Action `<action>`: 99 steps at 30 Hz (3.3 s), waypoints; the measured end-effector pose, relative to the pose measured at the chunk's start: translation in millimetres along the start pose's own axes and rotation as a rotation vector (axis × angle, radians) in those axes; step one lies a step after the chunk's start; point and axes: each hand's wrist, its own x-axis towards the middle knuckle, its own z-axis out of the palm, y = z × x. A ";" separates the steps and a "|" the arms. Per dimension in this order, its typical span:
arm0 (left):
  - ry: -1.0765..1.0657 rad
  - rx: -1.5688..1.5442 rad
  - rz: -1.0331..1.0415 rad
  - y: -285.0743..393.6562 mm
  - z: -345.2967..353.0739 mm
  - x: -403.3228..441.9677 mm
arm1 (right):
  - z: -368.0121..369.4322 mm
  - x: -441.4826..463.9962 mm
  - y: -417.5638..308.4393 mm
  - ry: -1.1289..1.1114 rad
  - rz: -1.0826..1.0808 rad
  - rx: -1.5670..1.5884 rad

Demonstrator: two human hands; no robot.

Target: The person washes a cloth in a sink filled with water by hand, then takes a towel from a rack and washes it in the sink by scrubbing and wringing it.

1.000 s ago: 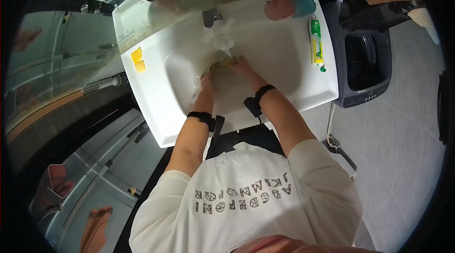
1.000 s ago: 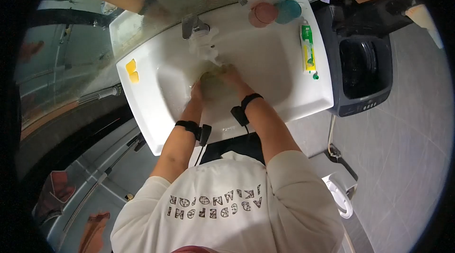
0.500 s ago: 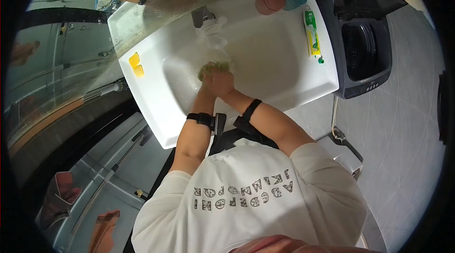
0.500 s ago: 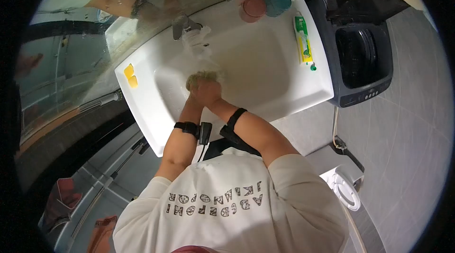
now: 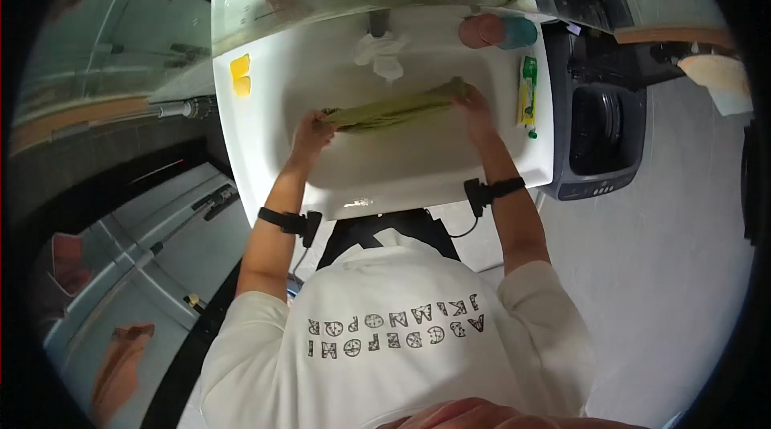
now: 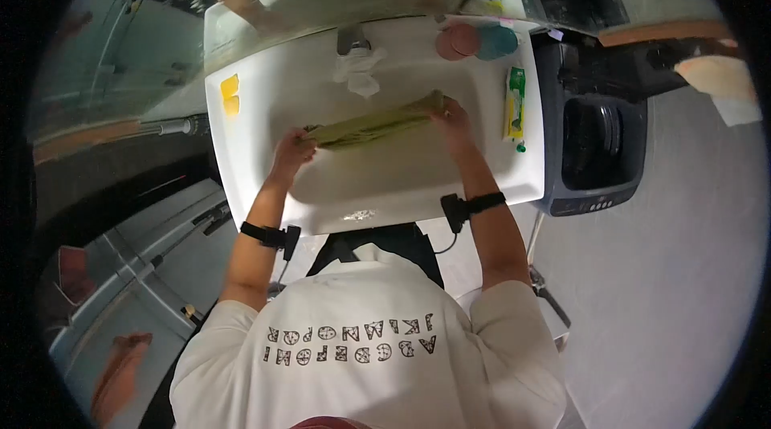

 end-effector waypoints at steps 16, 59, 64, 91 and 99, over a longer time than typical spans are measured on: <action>0.119 0.835 0.464 82.2 -43.3 -75.7 | -33.8 -68.0 -105.5 -0.447 -0.307 -0.774; -0.603 -0.959 -0.351 20.0 85.7 -9.8 | 85.6 12.6 -5.7 -0.605 0.176 0.473; -0.757 -1.094 -0.301 5.2 88.4 8.1 | 113.5 20.6 8.7 -0.684 0.392 0.667; 0.177 1.012 0.420 0.6 115.6 31.2 | 147.9 20.6 6.3 0.333 0.282 0.380; 0.312 1.113 0.594 -2.8 42.7 -15.1 | 67.5 -0.1 -22.8 -0.112 0.167 0.381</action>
